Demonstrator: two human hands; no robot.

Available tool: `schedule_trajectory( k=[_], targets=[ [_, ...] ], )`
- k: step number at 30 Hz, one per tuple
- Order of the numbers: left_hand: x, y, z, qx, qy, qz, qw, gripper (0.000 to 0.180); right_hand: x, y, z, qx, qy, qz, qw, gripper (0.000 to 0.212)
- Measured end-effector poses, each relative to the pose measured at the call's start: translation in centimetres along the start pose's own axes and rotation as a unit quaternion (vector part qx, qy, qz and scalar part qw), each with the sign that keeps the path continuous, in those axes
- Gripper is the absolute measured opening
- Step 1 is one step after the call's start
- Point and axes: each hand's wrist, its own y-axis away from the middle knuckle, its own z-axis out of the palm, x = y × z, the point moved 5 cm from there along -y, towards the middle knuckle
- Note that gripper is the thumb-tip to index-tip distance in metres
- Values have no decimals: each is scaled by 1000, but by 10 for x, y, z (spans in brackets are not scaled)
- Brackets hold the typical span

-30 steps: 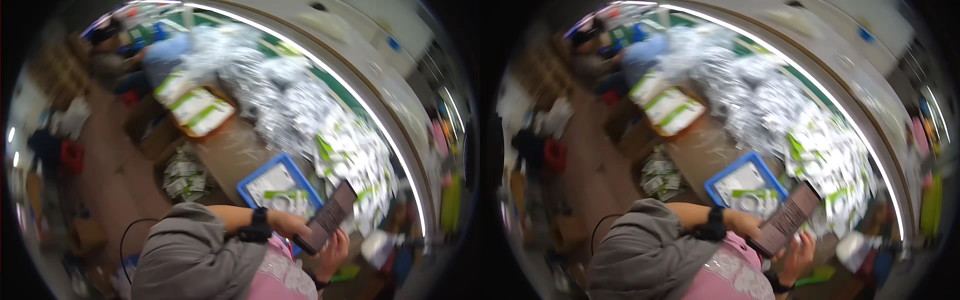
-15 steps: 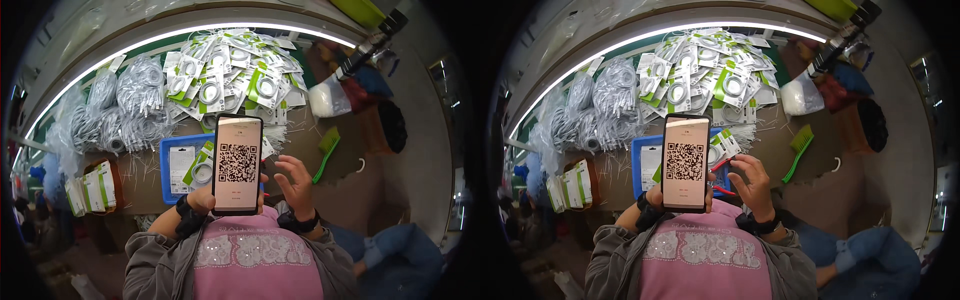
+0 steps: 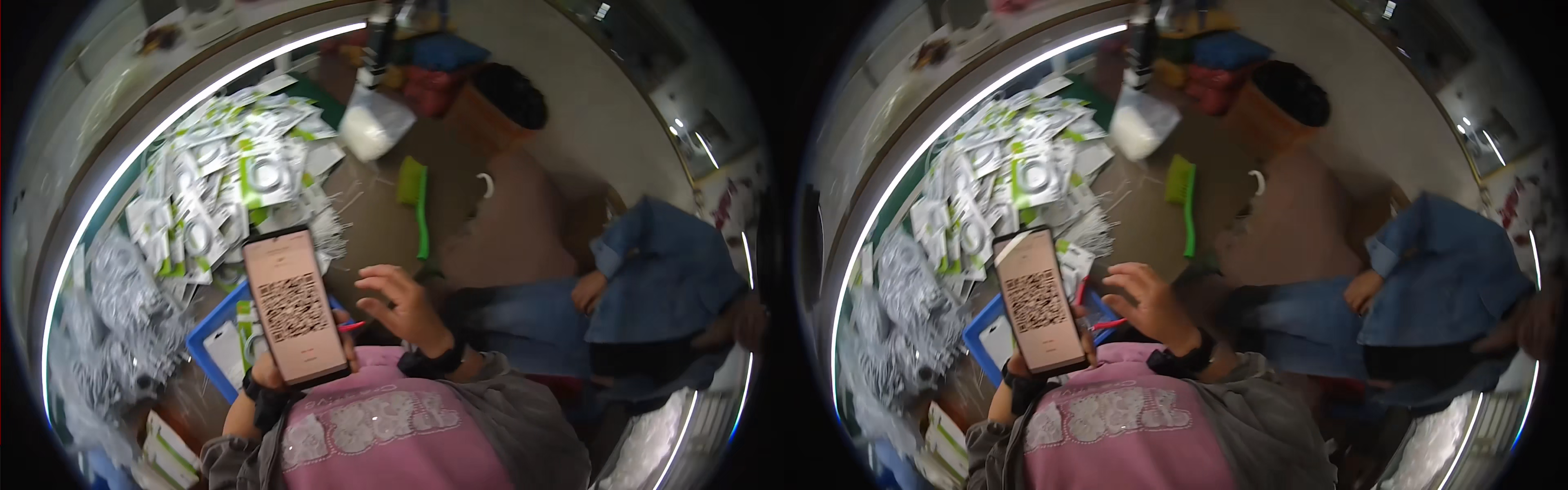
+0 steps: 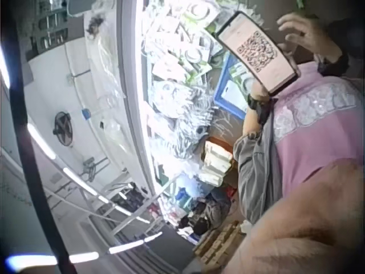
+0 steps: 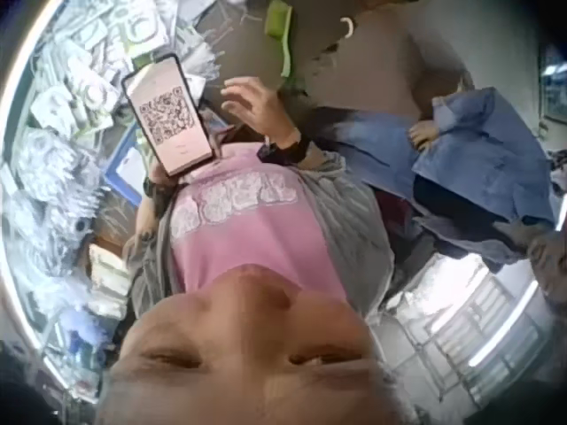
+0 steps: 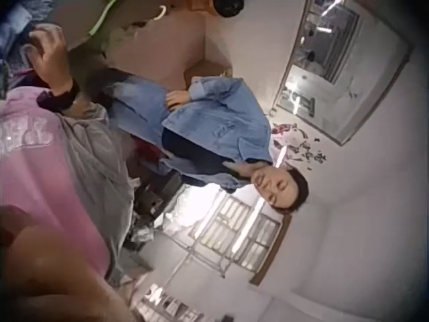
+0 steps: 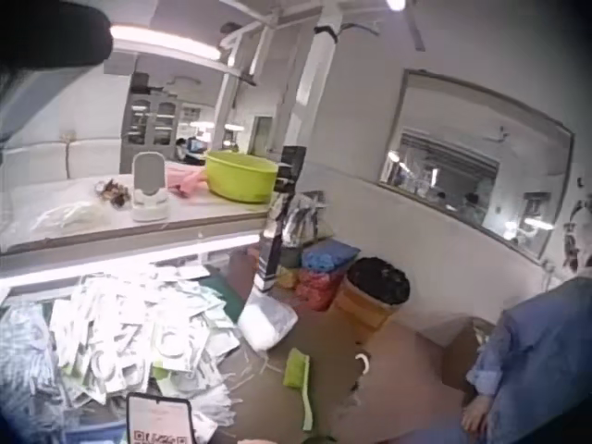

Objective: The person scans a QR code on a phone, picks up a packaged cable, and trims the plastic packaging with shears. They repeat this process, trimming each package and placing the finished items into a blue tray.

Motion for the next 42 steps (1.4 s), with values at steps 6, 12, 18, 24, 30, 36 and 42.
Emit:
schedule_trajectory(
  k=[6, 12, 18, 24, 30, 36, 42],
  targets=[
    [-5, -4, -15, -3, -44, 30, 999, 115, 7, 9, -4, 51, -14, -7, 999, 24],
    [-15, 9, -54, -28, -43, 8, 999, 122, 6, 17, 6, 81, -29, -22, 996, 23],
    [-16, -5, -57, -70, -28, -35, 997, 121, 3, 26, -2, 116, -35, 7, 993, 23],
    [-11, -7, -62, -79, -9, -54, 995, 121, 3, 27, -2, 125, -32, 6, 992, 22],
    [-5, 3, -65, -67, 6, -54, 996, 121, -3, 30, 2, 134, -13, -8, 991, 21],
    [2, 10, -50, -38, -47, -51, 997, 129, -11, 32, -6, 118, 86, -66, 987, 20],
    [12, 11, -21, -104, 50, 39, 993, 127, -6, 12, -27, 72, 127, -2, 989, 23]
  ],
)
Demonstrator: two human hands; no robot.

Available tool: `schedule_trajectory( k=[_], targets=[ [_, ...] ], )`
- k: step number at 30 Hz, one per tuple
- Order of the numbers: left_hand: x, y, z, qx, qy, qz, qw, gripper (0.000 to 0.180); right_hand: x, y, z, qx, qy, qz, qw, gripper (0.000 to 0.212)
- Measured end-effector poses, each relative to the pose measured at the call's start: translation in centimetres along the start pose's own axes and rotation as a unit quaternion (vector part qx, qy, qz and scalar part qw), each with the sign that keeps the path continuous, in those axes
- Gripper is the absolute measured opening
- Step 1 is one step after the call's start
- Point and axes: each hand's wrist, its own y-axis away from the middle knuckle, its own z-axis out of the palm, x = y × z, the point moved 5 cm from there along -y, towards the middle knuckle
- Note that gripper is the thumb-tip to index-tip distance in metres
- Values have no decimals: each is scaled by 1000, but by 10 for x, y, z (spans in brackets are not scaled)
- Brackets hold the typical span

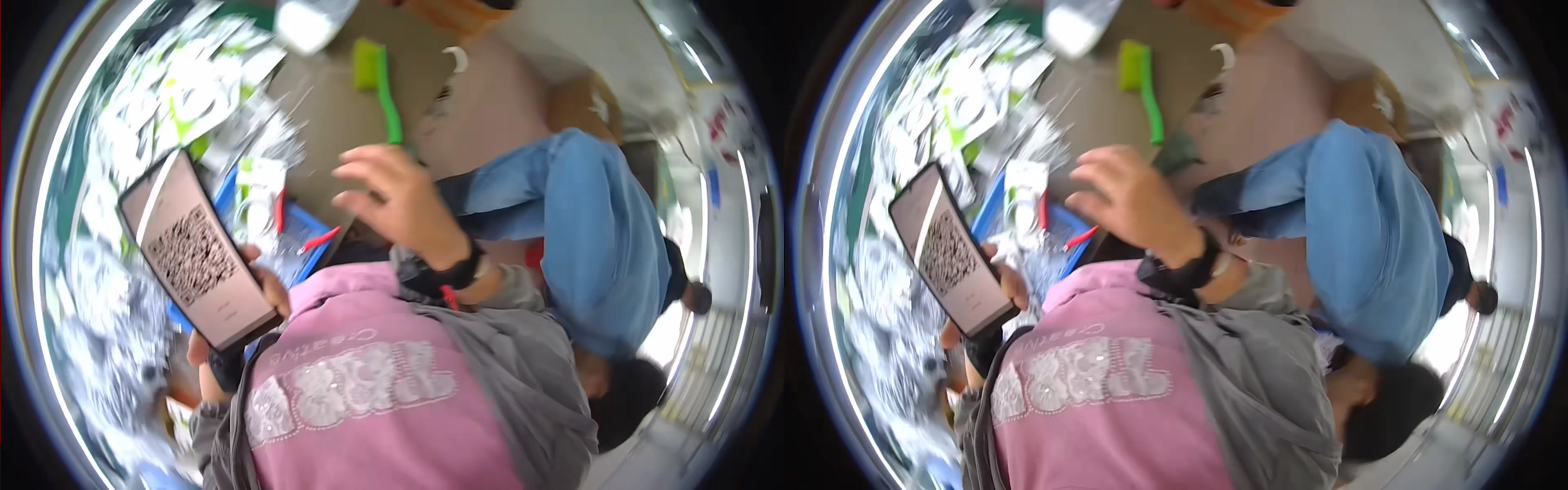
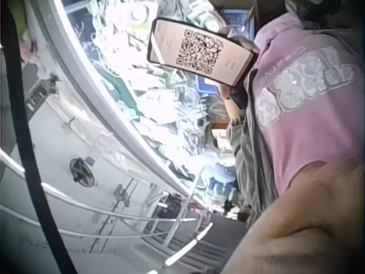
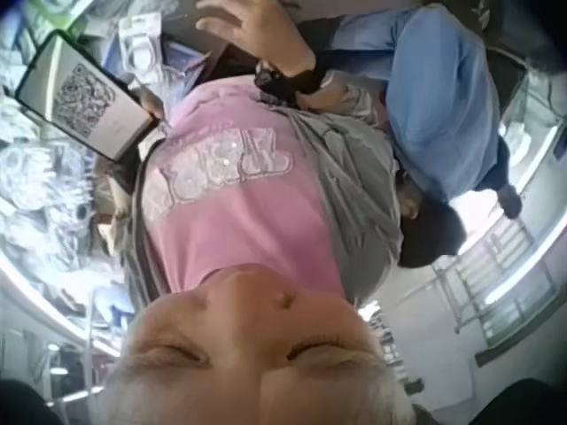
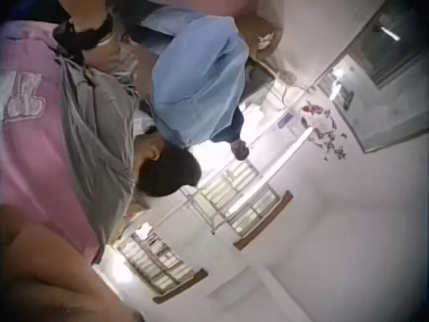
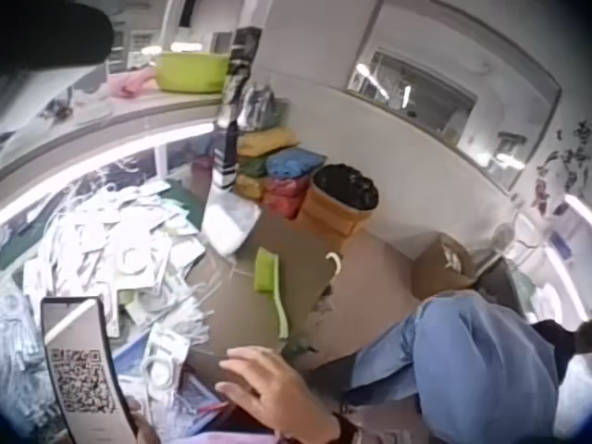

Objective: The person scans a QR code on a phone, picks up a packaged cable, and trims the plastic packaging with shears. They repeat this process, trimming each package and placing the finished items into a blue tray.

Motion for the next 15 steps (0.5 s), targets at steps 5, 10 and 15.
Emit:
schedule_trajectory(
  k=[5, 10, 15],
  targets=[
    [-1, 9, 4, 60, 25, 42, 997, 124, 13, -3, 15, -59, -64, 25, 996, 26],
    [-2, 17, -2, 104, 22, 76, 991, 124, 10, -9, 49, -116, -115, 23, 986, 26],
    [5, 28, 9, 192, 10, 5, 981, 127, 0, -31, 77, -181, -131, -12, 975, 24]
  ],
)
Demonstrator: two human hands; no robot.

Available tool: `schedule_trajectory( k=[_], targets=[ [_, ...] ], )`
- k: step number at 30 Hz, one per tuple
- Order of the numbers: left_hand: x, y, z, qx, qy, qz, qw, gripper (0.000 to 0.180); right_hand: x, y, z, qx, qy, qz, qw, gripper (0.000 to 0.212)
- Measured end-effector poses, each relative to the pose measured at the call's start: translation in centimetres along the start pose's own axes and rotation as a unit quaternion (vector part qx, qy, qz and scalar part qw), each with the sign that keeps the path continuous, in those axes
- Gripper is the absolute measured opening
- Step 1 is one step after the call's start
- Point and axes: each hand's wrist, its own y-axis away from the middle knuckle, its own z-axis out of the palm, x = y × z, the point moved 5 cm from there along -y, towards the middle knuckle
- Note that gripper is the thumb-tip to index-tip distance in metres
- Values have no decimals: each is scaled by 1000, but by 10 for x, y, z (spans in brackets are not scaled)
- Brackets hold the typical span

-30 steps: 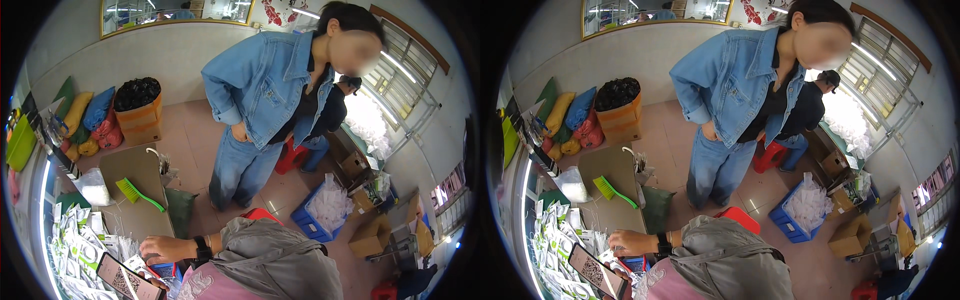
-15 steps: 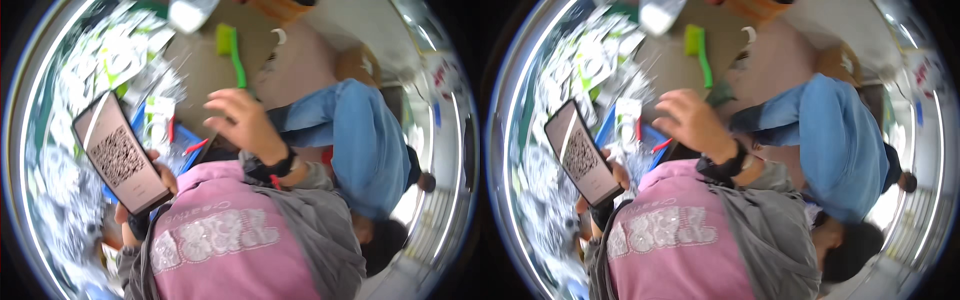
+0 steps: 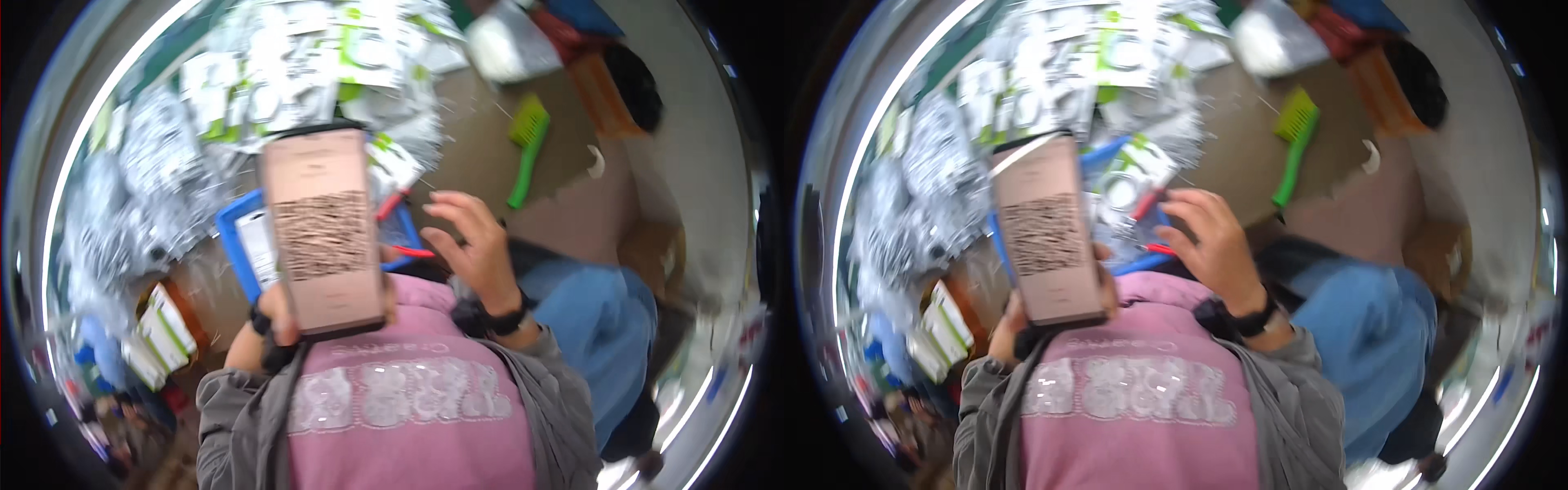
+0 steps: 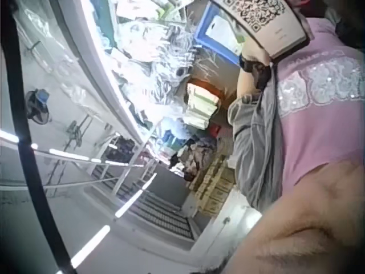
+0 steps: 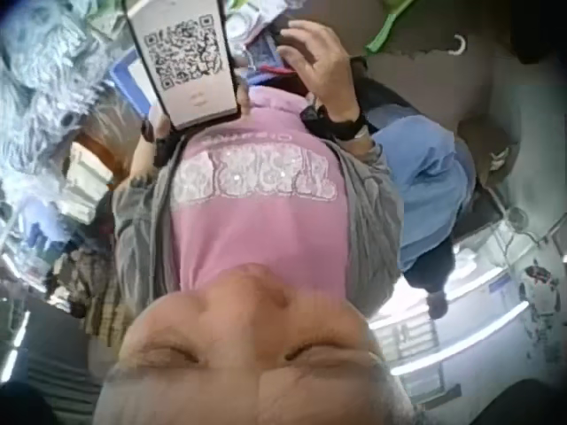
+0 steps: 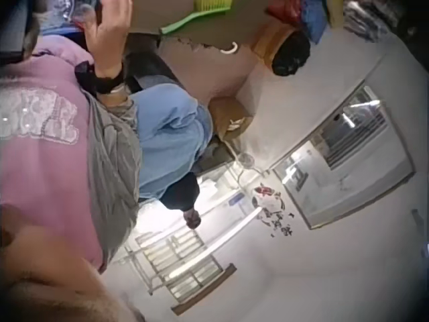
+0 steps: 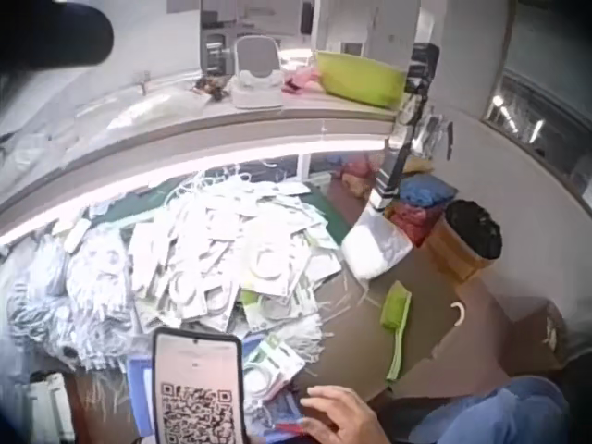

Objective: The person scans a QR code on a phone, picks up a packaged cable, and trims the plastic packaging with shears. They repeat this process, trimming each package and placing the finished items into a blue tray.

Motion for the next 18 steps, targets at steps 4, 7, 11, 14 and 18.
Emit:
schedule_trajectory(
  k=[4, 7, 11, 14, 18],
  targets=[
    [20, 27, 11, 21, -128, 29, 991, 105, -16, -11, 9, -42, 13, -9, 999, 26],
    [3, 6, 1, -27, -163, 7, 986, 51, 0, -9, 8, -59, 27, 4, 998, 22],
    [-10, -7, 9, -108, -116, 138, 978, 54, -3, -14, 13, -109, -16, -60, 992, 29],
    [-8, 5, 11, -69, -118, 192, 972, 47, -30, -26, 25, -145, -4, -111, 983, 27],
    [-8, 21, 17, -94, -81, 230, 965, 58, -47, -37, 37, -171, -15, -134, 976, 27]
  ],
)
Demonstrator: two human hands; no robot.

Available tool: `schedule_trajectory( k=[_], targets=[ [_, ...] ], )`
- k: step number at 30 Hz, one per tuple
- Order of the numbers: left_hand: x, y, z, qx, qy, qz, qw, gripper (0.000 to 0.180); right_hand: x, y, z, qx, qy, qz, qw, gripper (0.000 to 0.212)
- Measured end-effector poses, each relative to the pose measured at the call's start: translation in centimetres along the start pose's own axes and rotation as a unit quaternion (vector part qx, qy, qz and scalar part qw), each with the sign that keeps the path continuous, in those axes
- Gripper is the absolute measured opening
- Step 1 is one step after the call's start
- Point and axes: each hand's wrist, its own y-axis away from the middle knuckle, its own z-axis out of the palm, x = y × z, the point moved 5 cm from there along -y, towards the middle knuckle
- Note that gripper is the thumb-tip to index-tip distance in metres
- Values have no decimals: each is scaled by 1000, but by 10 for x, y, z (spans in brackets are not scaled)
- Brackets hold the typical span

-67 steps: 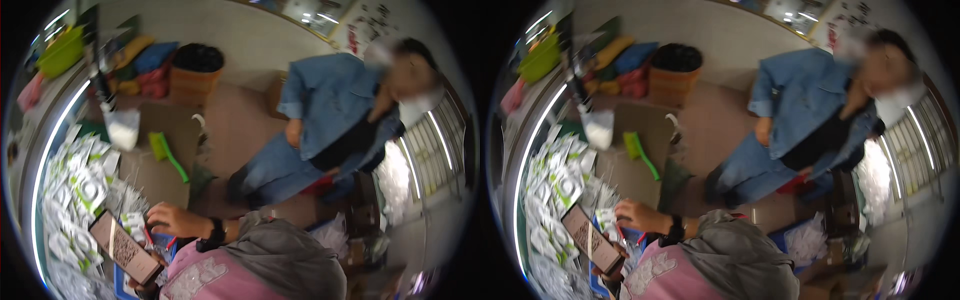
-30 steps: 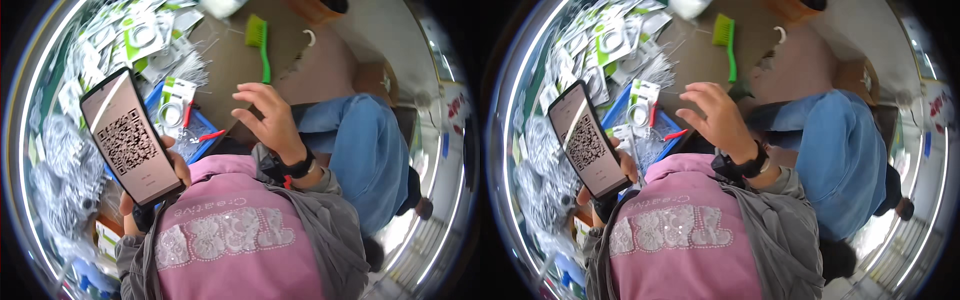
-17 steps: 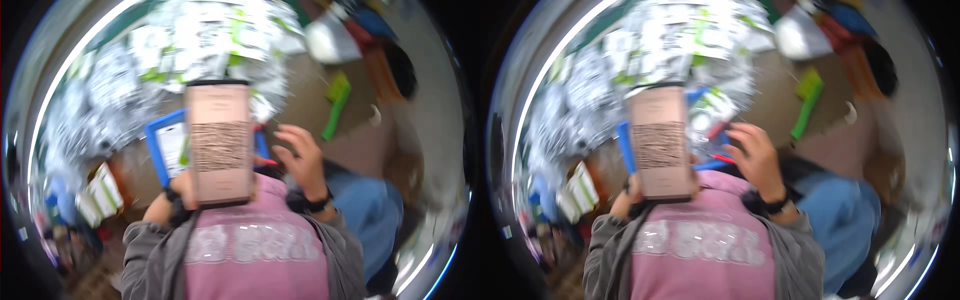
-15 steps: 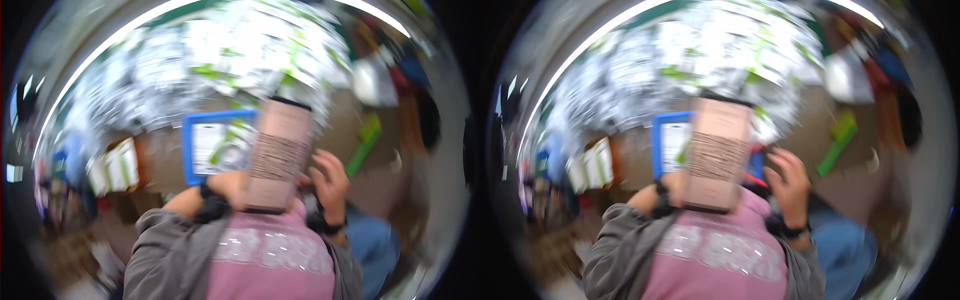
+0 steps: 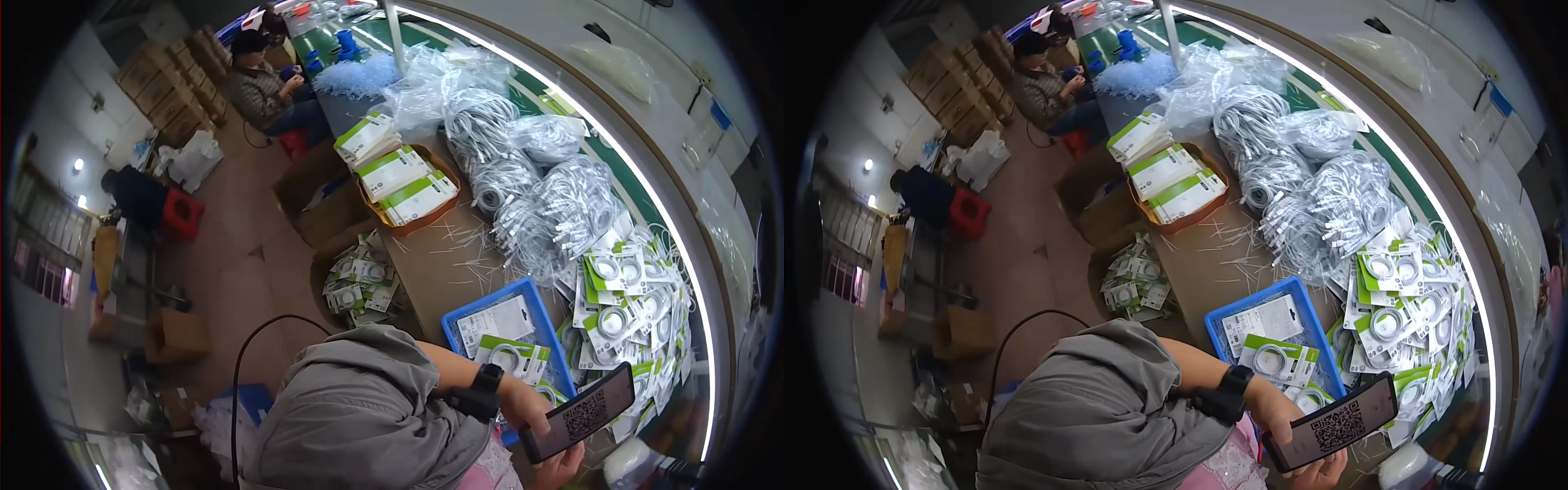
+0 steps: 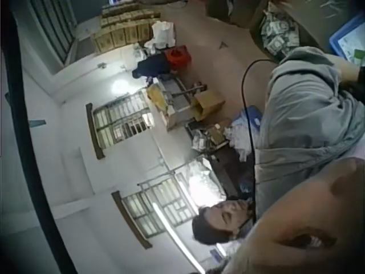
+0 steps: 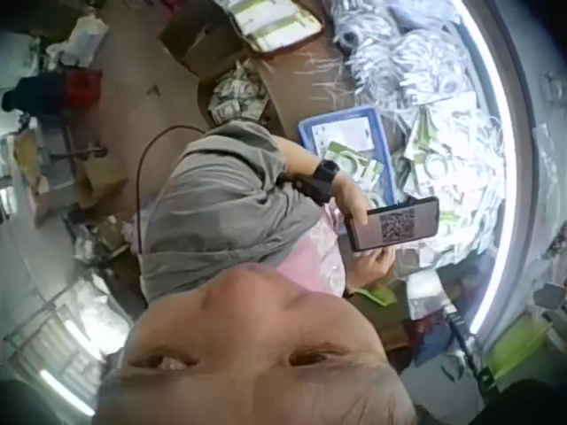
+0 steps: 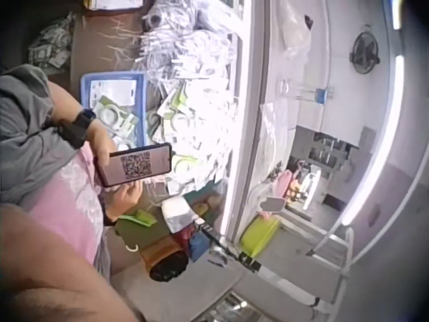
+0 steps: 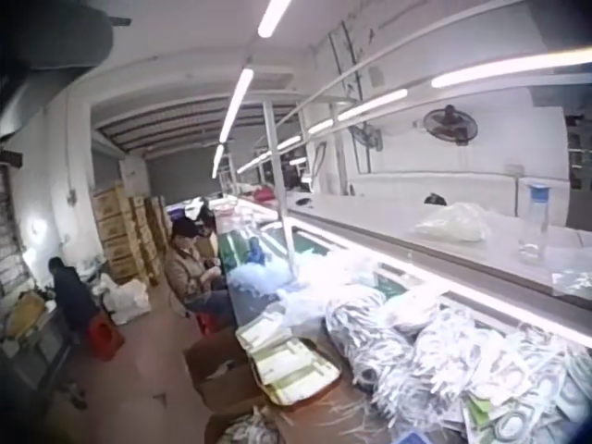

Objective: The person scans a QR code on a phone, picks up a packaged cable, and trims the plastic packaging with shears. They repeat this process, trimming each package and placing the finished items into a blue tray.

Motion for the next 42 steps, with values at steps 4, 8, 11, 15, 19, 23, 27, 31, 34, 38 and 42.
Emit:
schedule_trajectory(
  k=[4, 8, 11, 15, 19, 23, 27, 31, 34, 38, 42],
  targets=[
    [3, 3, -3, 10, -55, 34, 998, 42, -11, -8, 2, -17, -25, 15, 999, 28],
    [6, 9, 2, 6, -51, 44, 998, 40, -10, -9, 4, -27, -12, -12, 999, 29],
    [3, 14, 4, -4, -74, 12, 997, 64, -12, -7, 6, -25, -5, -32, 999, 29],
    [0, 18, 10, 34, -74, 44, 996, 40, -18, -3, 6, -18, -21, -32, 999, 28],
    [-3, 15, 16, 10, -48, 1, 999, 58, -16, 4, 2, -7, -24, -19, 1000, 27],
    [-8, 4, -14, 49, -120, -74, 989, 53, 25, 19, 0, 35, -95, 7, 995, 21],
    [14, 11, -35, 116, -243, -97, 958, 54, 4, 0, 10, -14, -314, 205, 927, 38],
    [10, -8, -46, 150, -289, -115, 938, 84, 25, -9, 15, 1, -414, 122, 902, 70],
    [-19, -29, -77, 108, -408, -142, 895, 86, 53, 5, 22, 34, -421, 166, 891, 82],
    [-49, -51, -74, 137, -456, -227, 849, 80, 62, 18, 21, 52, -432, 235, 869, 80],
    [-82, -65, -78, 91, -509, -232, 824, 57, 90, 46, 23, 70, -379, 273, 882, 79]
  ],
)
